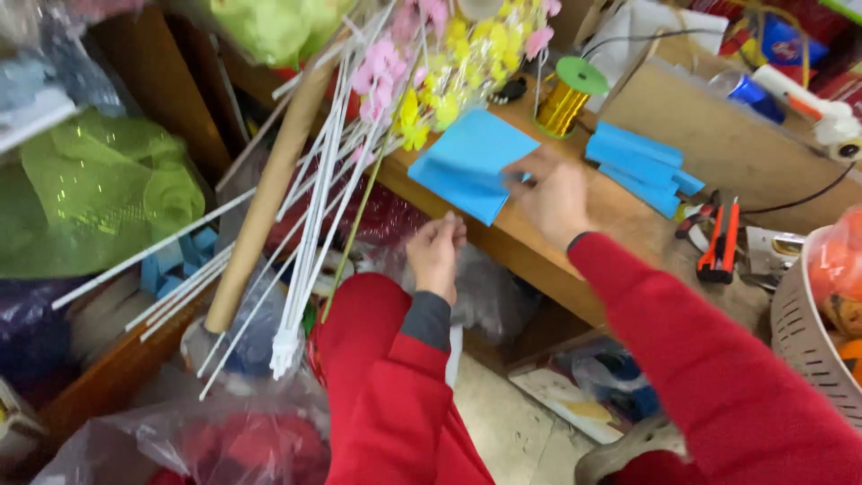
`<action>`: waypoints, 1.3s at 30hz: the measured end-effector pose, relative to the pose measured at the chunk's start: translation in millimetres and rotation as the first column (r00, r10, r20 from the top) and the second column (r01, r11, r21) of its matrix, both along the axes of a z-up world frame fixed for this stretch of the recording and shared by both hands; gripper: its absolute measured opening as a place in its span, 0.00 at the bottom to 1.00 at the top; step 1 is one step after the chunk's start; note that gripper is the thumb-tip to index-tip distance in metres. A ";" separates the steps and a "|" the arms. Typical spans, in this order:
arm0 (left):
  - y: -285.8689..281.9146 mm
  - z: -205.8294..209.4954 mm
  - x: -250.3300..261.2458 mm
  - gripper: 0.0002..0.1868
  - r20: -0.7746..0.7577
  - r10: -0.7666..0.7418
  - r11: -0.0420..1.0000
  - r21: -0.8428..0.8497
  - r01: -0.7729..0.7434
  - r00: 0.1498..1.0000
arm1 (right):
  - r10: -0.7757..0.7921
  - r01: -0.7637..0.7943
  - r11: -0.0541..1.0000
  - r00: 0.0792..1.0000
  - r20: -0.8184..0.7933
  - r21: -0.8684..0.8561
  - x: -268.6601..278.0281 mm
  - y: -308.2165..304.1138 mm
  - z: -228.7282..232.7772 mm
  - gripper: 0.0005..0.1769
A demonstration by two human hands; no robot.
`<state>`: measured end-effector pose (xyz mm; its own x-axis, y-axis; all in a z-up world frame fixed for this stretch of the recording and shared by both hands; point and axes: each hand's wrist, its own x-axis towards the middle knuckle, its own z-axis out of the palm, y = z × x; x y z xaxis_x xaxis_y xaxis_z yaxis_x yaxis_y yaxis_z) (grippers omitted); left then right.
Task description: Folding small rectangular pieces of blue paper into thin strips at a workbench.
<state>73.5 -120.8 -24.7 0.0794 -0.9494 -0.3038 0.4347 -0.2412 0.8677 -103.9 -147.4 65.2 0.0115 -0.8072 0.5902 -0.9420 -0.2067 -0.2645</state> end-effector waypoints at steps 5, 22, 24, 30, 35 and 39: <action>8.6 2.2 -3.2 0.15 -0.059 -0.023 1.000 -0.015 0.022 0.998 | -0.019 -0.032 0.978 0.971 0.239 0.205 7.1 11.3 -2.0 0.11; 3.7 33.9 -22.2 0.22 0.717 0.621 0.562 -0.689 0.457 0.316 | -0.013 0.050 0.999 0.151 0.988 0.005 -10.4 33.0 25.3 0.04; -5.9 27.5 -17.8 0.22 0.805 0.550 0.640 -0.578 0.506 0.223 | -0.007 0.099 0.995 0.232 0.973 -0.016 -43.6 61.1 49.0 0.07; -33.4 28.8 -24.3 0.26 0.814 0.577 0.694 -0.536 0.481 0.074 | -0.090 0.113 0.994 0.808 0.583 -0.004 -121.3 170.3 25.1 0.13; 2.6 63.7 -82.1 0.29 0.861 0.098 0.349 -0.500 0.793 0.499 | -0.129 0.033 0.986 0.770 0.625 0.163 -144.9 186.6 -26.5 0.10; 12.2 40.7 -107.2 0.28 0.914 -0.038 0.089 -0.400 0.912 0.405 | -0.190 0.094 0.975 0.816 0.546 0.199 -142.9 190.1 -28.0 0.08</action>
<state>-33.7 -108.6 16.1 -0.8137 -0.3900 0.4310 -0.1016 0.8255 0.5552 -246.8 42.7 37.1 -0.4029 -0.8553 0.3257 -0.6371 0.0066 -0.7708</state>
